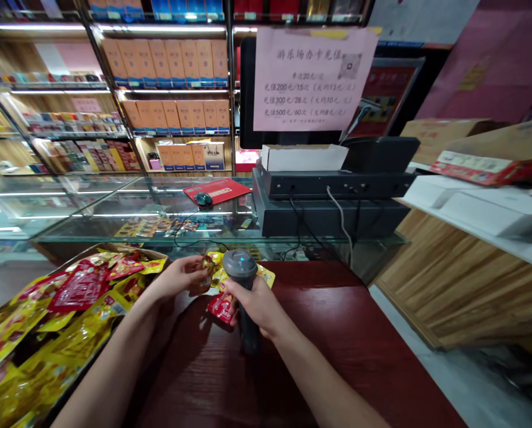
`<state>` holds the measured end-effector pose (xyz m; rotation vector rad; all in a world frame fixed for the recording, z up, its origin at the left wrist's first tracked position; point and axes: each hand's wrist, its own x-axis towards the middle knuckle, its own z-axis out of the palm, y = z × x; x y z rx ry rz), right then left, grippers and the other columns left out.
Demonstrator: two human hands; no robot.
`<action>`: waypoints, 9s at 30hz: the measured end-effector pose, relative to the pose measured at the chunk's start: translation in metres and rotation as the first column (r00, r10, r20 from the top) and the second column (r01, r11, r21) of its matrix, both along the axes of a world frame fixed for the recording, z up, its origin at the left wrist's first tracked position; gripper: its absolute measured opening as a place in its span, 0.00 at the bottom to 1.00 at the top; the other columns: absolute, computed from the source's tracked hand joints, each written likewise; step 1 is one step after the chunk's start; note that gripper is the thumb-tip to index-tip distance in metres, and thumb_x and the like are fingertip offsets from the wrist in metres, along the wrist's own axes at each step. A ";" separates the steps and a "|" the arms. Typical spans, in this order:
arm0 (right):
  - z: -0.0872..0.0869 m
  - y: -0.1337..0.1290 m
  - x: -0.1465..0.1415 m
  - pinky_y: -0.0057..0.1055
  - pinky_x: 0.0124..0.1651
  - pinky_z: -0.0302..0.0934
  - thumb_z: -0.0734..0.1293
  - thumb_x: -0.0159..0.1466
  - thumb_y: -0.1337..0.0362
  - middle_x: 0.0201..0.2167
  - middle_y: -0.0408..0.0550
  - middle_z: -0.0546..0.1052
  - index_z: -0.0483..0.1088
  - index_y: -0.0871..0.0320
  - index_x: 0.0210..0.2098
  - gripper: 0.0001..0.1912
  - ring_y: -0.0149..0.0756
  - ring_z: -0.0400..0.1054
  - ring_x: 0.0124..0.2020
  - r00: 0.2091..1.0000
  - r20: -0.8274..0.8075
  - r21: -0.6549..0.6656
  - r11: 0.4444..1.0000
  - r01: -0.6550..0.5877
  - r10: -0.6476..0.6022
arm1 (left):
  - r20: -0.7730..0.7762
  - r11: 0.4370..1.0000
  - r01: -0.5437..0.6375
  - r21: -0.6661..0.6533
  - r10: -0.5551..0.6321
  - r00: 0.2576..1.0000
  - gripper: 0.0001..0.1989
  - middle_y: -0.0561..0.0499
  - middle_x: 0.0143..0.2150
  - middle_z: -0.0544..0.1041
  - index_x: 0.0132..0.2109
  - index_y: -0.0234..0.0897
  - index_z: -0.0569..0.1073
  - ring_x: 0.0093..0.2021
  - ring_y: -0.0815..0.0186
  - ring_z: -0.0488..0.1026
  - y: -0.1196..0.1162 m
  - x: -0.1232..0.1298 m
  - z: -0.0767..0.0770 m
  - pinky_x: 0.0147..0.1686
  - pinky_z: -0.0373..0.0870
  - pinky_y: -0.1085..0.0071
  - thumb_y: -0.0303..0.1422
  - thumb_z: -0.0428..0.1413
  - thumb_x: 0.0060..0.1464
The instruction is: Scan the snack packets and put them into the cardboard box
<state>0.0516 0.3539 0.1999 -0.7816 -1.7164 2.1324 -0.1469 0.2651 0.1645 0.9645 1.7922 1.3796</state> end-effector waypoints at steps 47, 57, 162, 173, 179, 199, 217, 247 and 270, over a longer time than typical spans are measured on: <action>-0.020 -0.016 -0.004 0.24 0.14 0.58 0.67 0.57 0.51 0.11 0.39 0.69 0.63 0.59 0.30 0.17 0.29 0.63 0.10 0.977 0.121 0.017 0.984 -0.177 0.174 | 0.568 0.986 -0.124 0.108 0.041 0.822 0.21 0.47 0.39 0.78 0.44 0.36 0.72 0.29 0.66 0.77 0.003 -0.010 -0.005 0.29 0.77 0.68 0.30 0.67 0.41; -0.009 -0.019 -0.001 0.24 0.16 0.60 0.68 0.56 0.51 0.14 0.36 0.69 0.65 0.59 0.35 0.18 0.27 0.64 0.11 0.976 0.110 0.000 0.982 -0.188 0.187 | 0.523 0.989 -0.088 0.119 0.013 0.852 0.23 0.48 0.37 0.78 0.45 0.37 0.73 0.29 0.67 0.76 0.002 -0.007 -0.001 0.27 0.75 0.71 0.33 0.68 0.40; 0.002 0.002 0.009 0.24 0.16 0.56 0.68 0.56 0.52 0.12 0.42 0.70 0.64 0.60 0.25 0.17 0.30 0.65 0.12 0.996 0.056 0.018 0.998 -0.064 0.063 | 0.424 1.000 0.009 0.017 -0.015 0.906 0.21 0.50 0.31 0.77 0.37 0.34 0.70 0.26 0.67 0.75 0.032 0.008 -0.010 0.26 0.77 0.67 0.36 0.68 0.37; -0.002 0.003 0.008 0.23 0.16 0.56 0.66 0.57 0.51 0.12 0.40 0.69 0.63 0.59 0.26 0.17 0.29 0.64 0.12 0.996 0.065 0.047 0.997 -0.067 0.064 | 0.418 1.000 0.004 0.022 -0.013 0.908 0.23 0.52 0.27 0.75 0.37 0.33 0.69 0.22 0.71 0.72 0.035 0.013 -0.009 0.22 0.75 0.70 0.35 0.69 0.34; -0.003 0.002 0.006 0.24 0.16 0.57 0.67 0.57 0.52 0.11 0.39 0.69 0.63 0.59 0.25 0.16 0.28 0.63 0.12 0.996 0.052 0.065 0.995 -0.080 0.077 | 0.368 1.000 0.027 0.004 -0.026 0.929 0.19 0.52 0.28 0.75 0.35 0.32 0.70 0.23 0.70 0.73 0.034 0.015 -0.010 0.25 0.76 0.69 0.33 0.67 0.36; 0.020 -0.006 0.016 0.24 0.17 0.57 0.67 0.57 0.50 0.14 0.41 0.70 0.67 0.60 0.29 0.17 0.29 0.64 0.13 0.995 0.060 0.091 0.992 -0.087 0.082 | 0.282 0.998 -0.045 0.053 0.028 0.959 0.24 0.49 0.31 0.77 0.37 0.33 0.72 0.27 0.67 0.75 -0.003 0.024 0.025 0.22 0.75 0.71 0.40 0.69 0.34; 0.014 -0.049 0.015 0.27 0.17 0.57 0.67 0.55 0.46 0.15 0.43 0.70 0.66 0.59 0.28 0.21 0.32 0.64 0.14 0.959 0.090 0.110 0.954 -0.278 0.269 | -0.119 0.876 -0.481 0.033 0.481 0.868 0.23 0.50 0.31 0.75 0.38 0.33 0.73 0.28 0.67 0.72 -0.236 -0.015 0.113 0.24 0.75 0.71 0.42 0.67 0.36; 0.035 -0.002 0.029 0.24 0.18 0.58 0.68 0.56 0.50 0.14 0.42 0.70 0.67 0.62 0.28 0.19 0.29 0.65 0.13 0.997 -0.036 0.117 0.991 -0.070 0.075 | -0.658 0.902 0.179 -0.393 -0.412 0.630 0.29 0.45 0.45 0.76 0.50 0.43 0.75 0.41 0.57 0.73 -0.016 0.076 0.017 0.41 0.68 0.67 0.37 0.66 0.36; 0.006 -0.002 0.011 0.24 0.17 0.59 0.68 0.55 0.50 0.14 0.40 0.70 0.65 0.60 0.28 0.18 0.28 0.64 0.12 0.993 0.095 0.033 0.997 -0.077 0.073 | 0.352 0.980 -0.125 0.157 0.062 0.934 0.21 0.48 0.34 0.79 0.40 0.34 0.75 0.31 0.65 0.76 0.022 0.013 0.001 0.33 0.72 0.69 0.44 0.64 0.41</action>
